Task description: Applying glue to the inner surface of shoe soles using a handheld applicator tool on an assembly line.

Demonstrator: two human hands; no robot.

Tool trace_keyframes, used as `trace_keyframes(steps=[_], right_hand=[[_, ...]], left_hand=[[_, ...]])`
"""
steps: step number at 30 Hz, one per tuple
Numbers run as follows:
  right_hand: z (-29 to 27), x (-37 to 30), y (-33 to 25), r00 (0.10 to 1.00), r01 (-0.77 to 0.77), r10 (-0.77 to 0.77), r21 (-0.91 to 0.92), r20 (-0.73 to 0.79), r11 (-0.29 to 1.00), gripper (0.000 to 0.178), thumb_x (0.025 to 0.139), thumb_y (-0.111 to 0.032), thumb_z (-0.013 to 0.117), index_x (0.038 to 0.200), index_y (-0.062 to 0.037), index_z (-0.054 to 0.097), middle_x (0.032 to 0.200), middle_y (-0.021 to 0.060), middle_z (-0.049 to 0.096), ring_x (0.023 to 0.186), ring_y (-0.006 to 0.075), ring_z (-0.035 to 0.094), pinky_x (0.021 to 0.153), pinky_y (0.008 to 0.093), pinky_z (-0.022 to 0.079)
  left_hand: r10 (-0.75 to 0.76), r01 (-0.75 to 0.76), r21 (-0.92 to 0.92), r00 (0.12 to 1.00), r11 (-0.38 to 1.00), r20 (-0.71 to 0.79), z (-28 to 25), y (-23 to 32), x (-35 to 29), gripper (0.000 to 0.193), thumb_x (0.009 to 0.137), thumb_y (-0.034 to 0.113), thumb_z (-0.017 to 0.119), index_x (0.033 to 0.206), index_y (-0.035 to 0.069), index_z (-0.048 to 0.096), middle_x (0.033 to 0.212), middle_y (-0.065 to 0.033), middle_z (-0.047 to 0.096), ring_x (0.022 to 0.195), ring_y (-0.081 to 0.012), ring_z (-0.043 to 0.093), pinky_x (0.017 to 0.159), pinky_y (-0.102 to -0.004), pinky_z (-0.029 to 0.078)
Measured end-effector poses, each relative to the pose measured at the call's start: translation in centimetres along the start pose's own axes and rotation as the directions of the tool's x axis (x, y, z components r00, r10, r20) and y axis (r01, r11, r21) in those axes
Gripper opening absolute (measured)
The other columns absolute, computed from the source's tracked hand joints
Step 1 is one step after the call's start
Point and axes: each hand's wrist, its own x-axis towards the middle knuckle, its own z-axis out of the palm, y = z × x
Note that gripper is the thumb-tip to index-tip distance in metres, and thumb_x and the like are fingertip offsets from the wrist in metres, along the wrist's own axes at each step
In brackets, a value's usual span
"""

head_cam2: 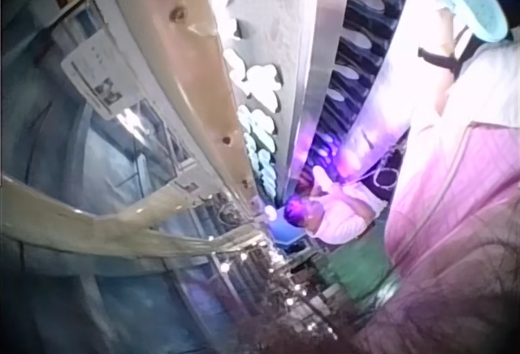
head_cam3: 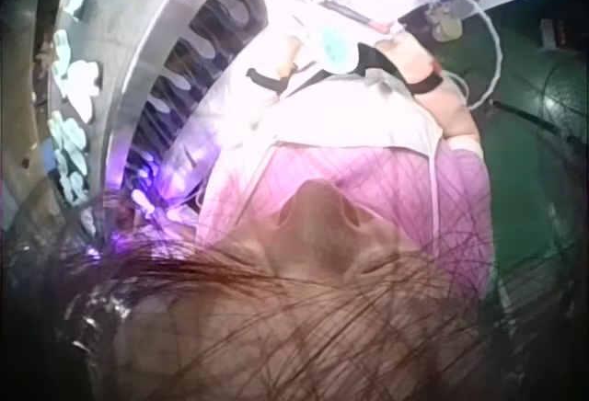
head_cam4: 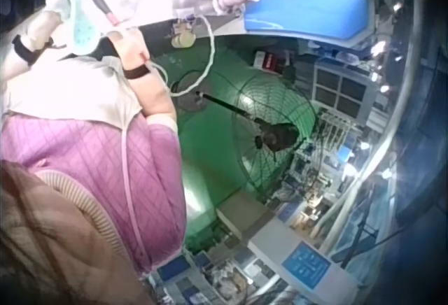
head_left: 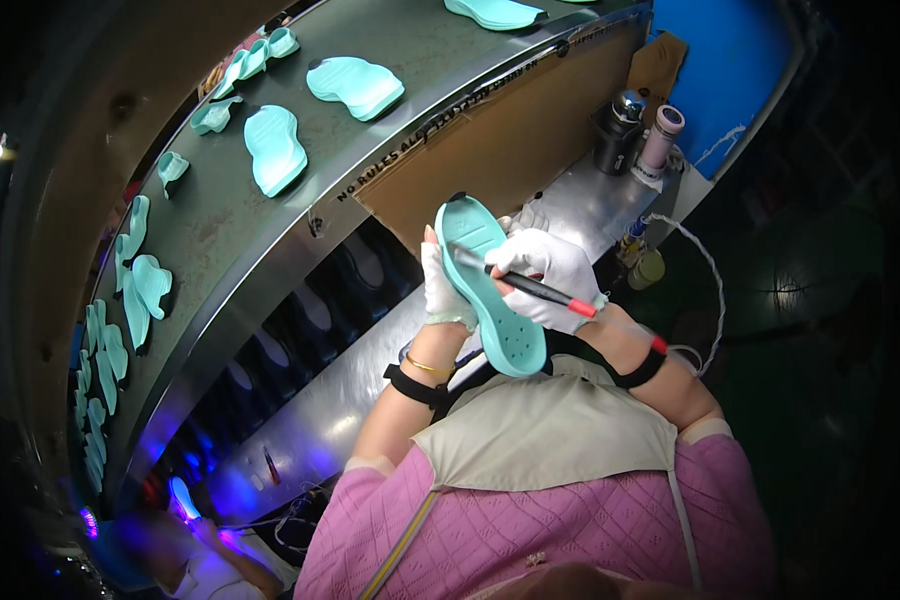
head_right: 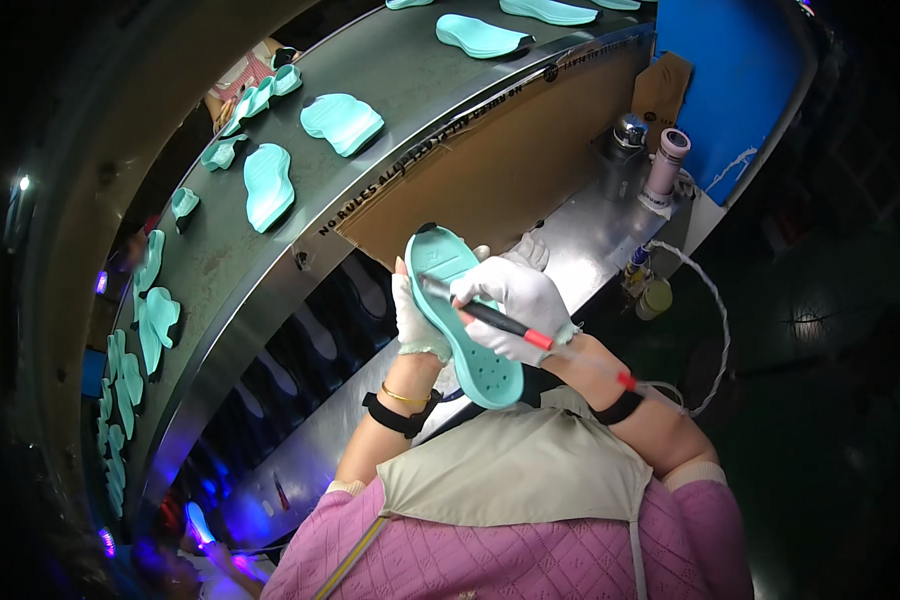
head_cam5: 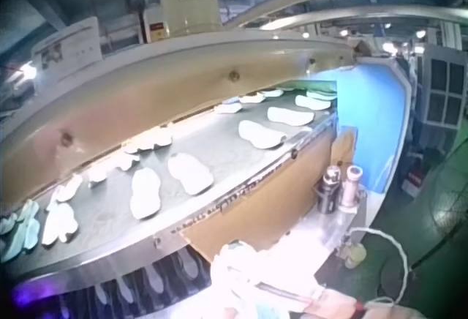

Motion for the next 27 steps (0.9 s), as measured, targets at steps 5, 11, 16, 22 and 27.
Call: trace_keyframes(steps=[5, 11, 16, 22, 27], right_hand=[[-0.6, -2.3, 0.4, 0.935, -0.350, 0.353, 0.272, 0.041, 0.896, 0.012, 0.070, 0.000, 0.067, 0.079, -0.0043, 0.061, 0.078, 0.0062, 0.063, 0.071, 0.0130, 0.061, 0.067, 0.0240, 0.048], [-1.5, -4.8, 0.1, 0.863, -0.499, 0.495, 0.303, 0.097, 0.812, 0.010, 0.073, -0.001, 0.066, 0.081, -0.0032, 0.060, 0.081, 0.0040, 0.065, 0.074, 0.0088, 0.061, 0.069, 0.0222, 0.049], [-2.5, -6.2, 0.8, 0.977, -0.213, 0.212, 0.085, 0.016, 0.973, 0.013, 0.073, 0.001, 0.068, 0.081, -0.0037, 0.060, 0.084, 0.0052, 0.064, 0.077, 0.0089, 0.060, 0.072, 0.0224, 0.048], [-3.0, -5.9, 0.7, 0.902, -0.380, 0.429, 0.386, -0.046, 0.841, 0.012, 0.073, 0.000, 0.069, 0.081, -0.0017, 0.060, 0.083, 0.0050, 0.064, 0.076, 0.0087, 0.060, 0.070, 0.0219, 0.048], [-3.5, -4.9, 0.0, 0.972, -0.228, 0.202, 0.268, 0.120, 0.936, 0.013, 0.072, 0.000, 0.070, 0.079, -0.0017, 0.059, 0.084, 0.0058, 0.064, 0.075, 0.0104, 0.060, 0.069, 0.0230, 0.049]], left_hand=[[-0.231, 0.262, -0.189, 0.958, 0.946, 0.171, -0.1, 0.7, -0.4, 0.074, 0.083, 0.064, 0.030, 0.126, 0.005, 0.040, 0.122, -0.0168, 0.048, 0.112, -0.0363, 0.047, 0.097, -0.0477, 0.038], [-0.273, 0.268, -0.079, 0.960, 0.960, -0.062, 0.2, -1.6, -2.5, 0.089, 0.076, 0.076, 0.023, 0.129, 0.006, 0.037, 0.125, -0.0162, 0.047, 0.111, -0.0317, 0.050, 0.096, -0.0433, 0.041], [-0.244, 0.256, 0.277, 0.967, 0.926, -0.079, -0.1, -4.5, -4.3, 0.095, 0.067, 0.080, 0.034, 0.133, 0.011, 0.032, 0.126, -0.0121, 0.044, 0.111, -0.0277, 0.049, 0.093, -0.0438, 0.043], [-0.190, 0.189, -0.033, 0.981, 0.982, -0.029, 2.3, -4.3, -1.3, 0.099, 0.061, 0.082, 0.039, 0.120, 0.003, 0.042, 0.107, -0.0128, 0.054, 0.095, -0.0282, 0.055, 0.081, -0.0419, 0.050], [-0.150, 0.128, -0.228, 0.985, 0.965, -0.085, 2.1, -4.2, 0.6, 0.107, 0.053, 0.087, 0.039, 0.113, -0.001, 0.046, 0.100, -0.0122, 0.055, 0.089, -0.0273, 0.054, 0.078, -0.0382, 0.047]])
